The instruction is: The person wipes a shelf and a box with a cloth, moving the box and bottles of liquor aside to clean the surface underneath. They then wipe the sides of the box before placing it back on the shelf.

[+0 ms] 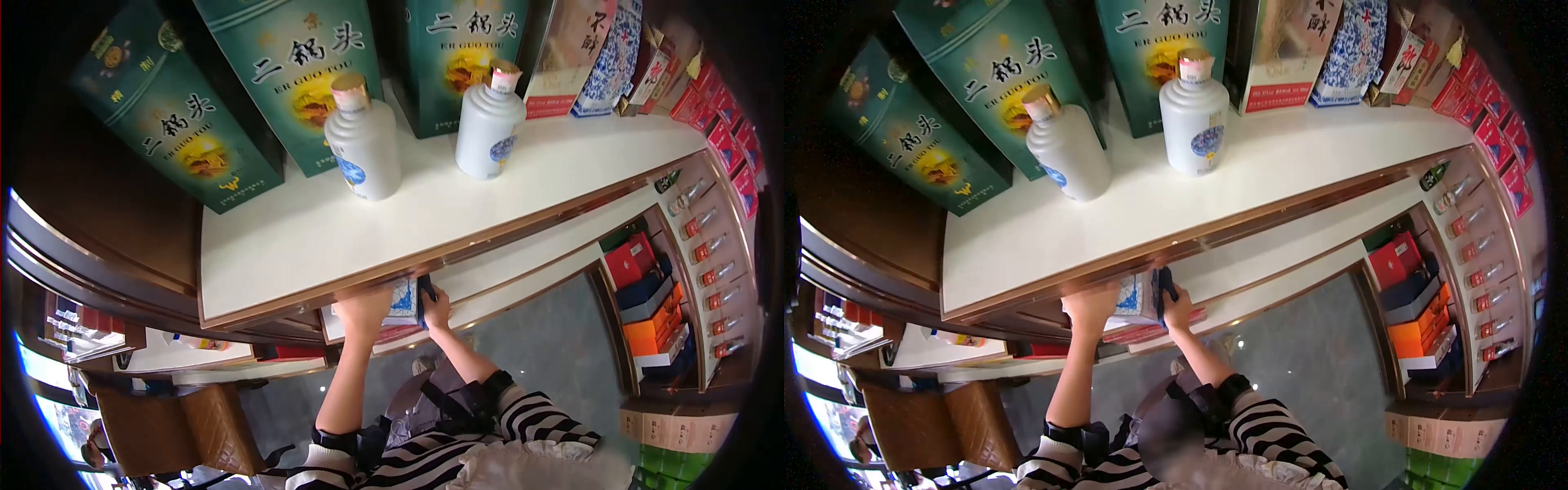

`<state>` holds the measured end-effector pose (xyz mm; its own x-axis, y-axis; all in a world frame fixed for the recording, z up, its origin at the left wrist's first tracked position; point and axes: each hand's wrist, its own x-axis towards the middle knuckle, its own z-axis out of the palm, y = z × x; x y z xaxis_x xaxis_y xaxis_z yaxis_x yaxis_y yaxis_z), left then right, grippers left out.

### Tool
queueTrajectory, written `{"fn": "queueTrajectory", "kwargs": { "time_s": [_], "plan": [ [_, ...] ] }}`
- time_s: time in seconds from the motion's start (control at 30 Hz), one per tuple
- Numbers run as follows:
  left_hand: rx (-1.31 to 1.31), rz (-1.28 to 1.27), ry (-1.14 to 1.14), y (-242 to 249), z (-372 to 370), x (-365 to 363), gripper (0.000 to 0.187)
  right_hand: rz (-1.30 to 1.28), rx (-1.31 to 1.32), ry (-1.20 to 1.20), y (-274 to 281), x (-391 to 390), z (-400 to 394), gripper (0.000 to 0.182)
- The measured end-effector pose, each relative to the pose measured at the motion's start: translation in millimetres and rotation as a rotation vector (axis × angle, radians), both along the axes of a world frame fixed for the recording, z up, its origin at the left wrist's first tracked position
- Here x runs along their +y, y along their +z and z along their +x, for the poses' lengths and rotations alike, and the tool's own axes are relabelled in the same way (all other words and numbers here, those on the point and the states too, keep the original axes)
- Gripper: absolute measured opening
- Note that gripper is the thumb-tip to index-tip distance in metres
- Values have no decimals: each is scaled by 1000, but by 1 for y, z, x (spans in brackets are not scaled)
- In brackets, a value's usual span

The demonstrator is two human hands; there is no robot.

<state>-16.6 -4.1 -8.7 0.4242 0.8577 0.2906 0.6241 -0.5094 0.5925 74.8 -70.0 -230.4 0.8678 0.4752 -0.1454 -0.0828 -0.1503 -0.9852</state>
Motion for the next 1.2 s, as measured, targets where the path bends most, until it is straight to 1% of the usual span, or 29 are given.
{"fn": "queueTrajectory", "kwargs": {
  "time_s": [0.03,0.07,0.1,0.17,0.2,0.27,0.3,0.33,0.37,0.4,0.43,0.5,0.53,0.57,0.6,0.63,0.67,0.73,0.77,0.8,0.87,0.9,0.93,1.0,1.03,1.07,1.1,1.13,1.2],
  "plan": [
    [79,93,-6,0,0,1,32,-63,34,3,4,-1,1,24],
    [67,102,1,2,-1,1,32,-129,68,7,8,-3,3,22],
    [118,127,-12,4,-2,0,32,-120,56,13,7,-4,8,22],
    [191,147,-25,2,-4,2,31,59,420,-45,4,-1,17,20],
    [187,154,-21,-1,-4,3,31,130,465,-158,22,0,18,19],
    [89,456,3,-7,-3,5,20,370,557,-232,74,-3,18,22],
    [94,356,-2,-7,-3,4,21,369,555,-227,111,-5,11,22],
    [95,352,3,-6,-3,2,21,489,455,-187,151,-5,-1,23],
    [102,303,-16,-3,-5,1,21,609,353,-146,170,-4,-8,25],
    [108,256,-35,-1,-4,0,22,517,74,-17,166,-2,-8,25],
    [106,259,-31,-2,-3,0,22,538,41,-51,164,1,-10,24],
    [-138,230,8,-6,0,-1,24,567,7,-79,151,7,-11,23],
    [-141,239,13,-5,0,0,24,531,-38,-88,137,9,-9,20],
    [-115,161,27,-3,-1,-2,25,494,-81,-97,123,10,-7,16],
    [-87,81,42,-1,-1,-3,27,475,82,-41,116,8,-6,21],
    [-4,93,58,0,-1,-5,28,372,71,-49,91,7,-4,22],
    [-3,103,62,-3,-1,-5,28,272,58,-58,60,8,-2,22],
    [-37,134,32,-11,-2,-1,30,214,122,-42,20,8,-4,23],
    [-19,130,45,-6,-1,-3,28,196,103,-57,-5,8,-3,23],
    [-20,133,43,-8,-1,-2,28,199,102,-59,-4,8,-1,23],
    [105,123,-24,-14,-4,1,28,-73,-163,-7,-2,-1,6,19],
    [114,75,-35,-10,-4,0,27,-136,-1,20,38,-6,8,18],
    [111,81,-39,-11,-4,1,27,-131,-5,15,42,-7,13,18],
    [-13,251,-49,-15,-4,3,24,118,263,-75,51,-5,21,21],
    [26,153,-4,-15,-3,3,26,301,390,-130,56,-1,20,19],
    [25,157,-7,-17,-3,4,26,306,389,-132,60,-1,18,19],
    [49,208,-26,-19,-4,5,26,416,305,-80,102,-5,6,20],
    [71,256,-44,-21,-4,5,26,522,219,-27,131,-8,-5,21],
    [6,199,-27,-9,-3,-2,26,508,-34,-80,148,-3,-16,23]
  ]
}}
